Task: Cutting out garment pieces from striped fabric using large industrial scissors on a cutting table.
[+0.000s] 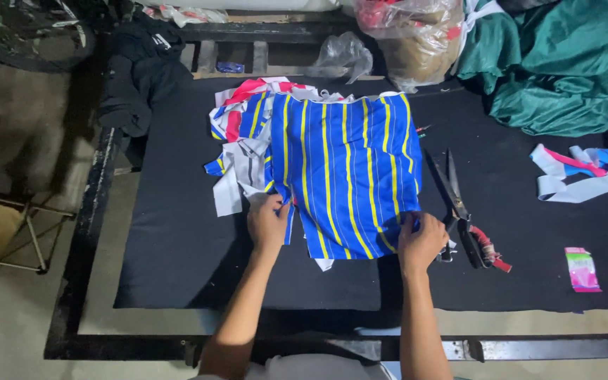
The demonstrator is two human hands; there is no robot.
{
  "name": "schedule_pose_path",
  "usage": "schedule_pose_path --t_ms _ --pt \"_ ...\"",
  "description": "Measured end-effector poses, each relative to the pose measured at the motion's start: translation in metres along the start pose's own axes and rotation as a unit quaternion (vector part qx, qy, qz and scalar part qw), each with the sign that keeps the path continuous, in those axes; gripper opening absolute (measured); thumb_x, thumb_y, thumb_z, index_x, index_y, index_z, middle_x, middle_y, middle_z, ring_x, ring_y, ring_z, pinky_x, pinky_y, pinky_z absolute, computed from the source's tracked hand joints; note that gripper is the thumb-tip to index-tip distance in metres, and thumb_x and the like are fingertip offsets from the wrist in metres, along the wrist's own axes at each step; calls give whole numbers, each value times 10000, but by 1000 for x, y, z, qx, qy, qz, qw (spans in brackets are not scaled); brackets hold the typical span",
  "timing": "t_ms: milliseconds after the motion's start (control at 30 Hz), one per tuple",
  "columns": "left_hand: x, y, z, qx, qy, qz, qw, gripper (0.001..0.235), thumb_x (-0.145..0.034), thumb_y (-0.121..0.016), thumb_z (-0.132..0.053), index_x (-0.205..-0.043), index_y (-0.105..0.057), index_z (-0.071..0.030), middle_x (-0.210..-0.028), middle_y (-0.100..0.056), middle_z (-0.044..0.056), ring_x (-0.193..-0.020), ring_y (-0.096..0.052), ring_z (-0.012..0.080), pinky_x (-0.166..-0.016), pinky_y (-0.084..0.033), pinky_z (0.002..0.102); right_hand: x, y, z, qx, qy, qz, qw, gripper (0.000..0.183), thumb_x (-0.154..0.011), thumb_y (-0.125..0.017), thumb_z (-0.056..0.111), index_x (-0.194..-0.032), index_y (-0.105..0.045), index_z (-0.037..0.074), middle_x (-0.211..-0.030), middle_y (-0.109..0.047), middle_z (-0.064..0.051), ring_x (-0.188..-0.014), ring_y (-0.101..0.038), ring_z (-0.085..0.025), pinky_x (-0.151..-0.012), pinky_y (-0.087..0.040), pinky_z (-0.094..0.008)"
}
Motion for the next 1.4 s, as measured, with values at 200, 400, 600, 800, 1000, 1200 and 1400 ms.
schedule_pose_path --t_ms 200,400,600,800,1000,1200,1400 --pt "19 39 -11 254 7 83 964 254 -833 -818 -202 -1061 -720 -149 -796 -749 66 -763 -730 280 -667 -588 362 -10 54 -9 -194 -81 -134 968 66 -1103 -644 98 -1074 -624 43 -917 -648 -145 -854 -658 -380 -760 -501 -424" --pt "35 77 -29 68 -64 194 976 477 -807 -841 -325 -1222 -678 -155 -1022 -676 68 -965 -696 289 -758 -603 392 -14 95 37 -175 1 -165 971 280 -1026 -691 120 -1228 -546 -9 -1194 -572 -179 -1159 -565 -406 -998 -415 -504" --pt "46 67 -31 63 -134 201 968 123 -842 -810 -260 -888 -715 -196 -964 -628 26 -995 -655 278 -872 -548 385 -11 108 104 -147 121 -73 979 378 -826 -751 97 -1169 -600 46 -1240 -547 -185 -1148 -533 -438 -1011 -376 -549" --pt "77 73 -56 275 -79 301 910 170 -987 -663 -341 -1081 -657 -198 -877 -761 101 -849 -739 322 -697 -577 377 55 77 185 -508 -71 391 764 334 -961 -658 257 -1182 -719 14 -1137 -746 -240 -1130 -679 -426 -967 -498 -522" --pt "82 85 -58 235 -15 361 903 221 -1016 -618 -329 -1107 -635 -129 -810 -770 183 -731 -754 364 -647 -582 408 84 92 239 -540 -91 500 671 175 -902 -784 175 -968 -763 14 -832 -767 -163 -831 -731 -259 -794 -557 -422" --pt "96 68 -39 256 145 445 846 564 -1027 -481 -611 -1156 -634 -85 -979 -750 251 -615 -748 306 -612 -606 352 103 84 228 -518 -134 476 698 98 -919 -766 114 -852 -741 47 -688 -719 -78 -726 -657 -144 -702 -528 -320" --pt "70 76 -74 440 253 468 723 602 -850 -654 -448 -1329 -627 -84 -1324 -705 94 -1188 -701 228 -1026 -567 386 101 91 230 -581 -30 476 659 53 -969 -706 134 -983 -721 86 -879 -692 4 -816 -584 -91 -791 -493 -291"
Point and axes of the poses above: each hand's wrist, its own x-axis away from the middle knuckle, its own y-axis out of the back of the hand, z = x × y, the point moved 8 cm from there along -x, towards the middle knuckle
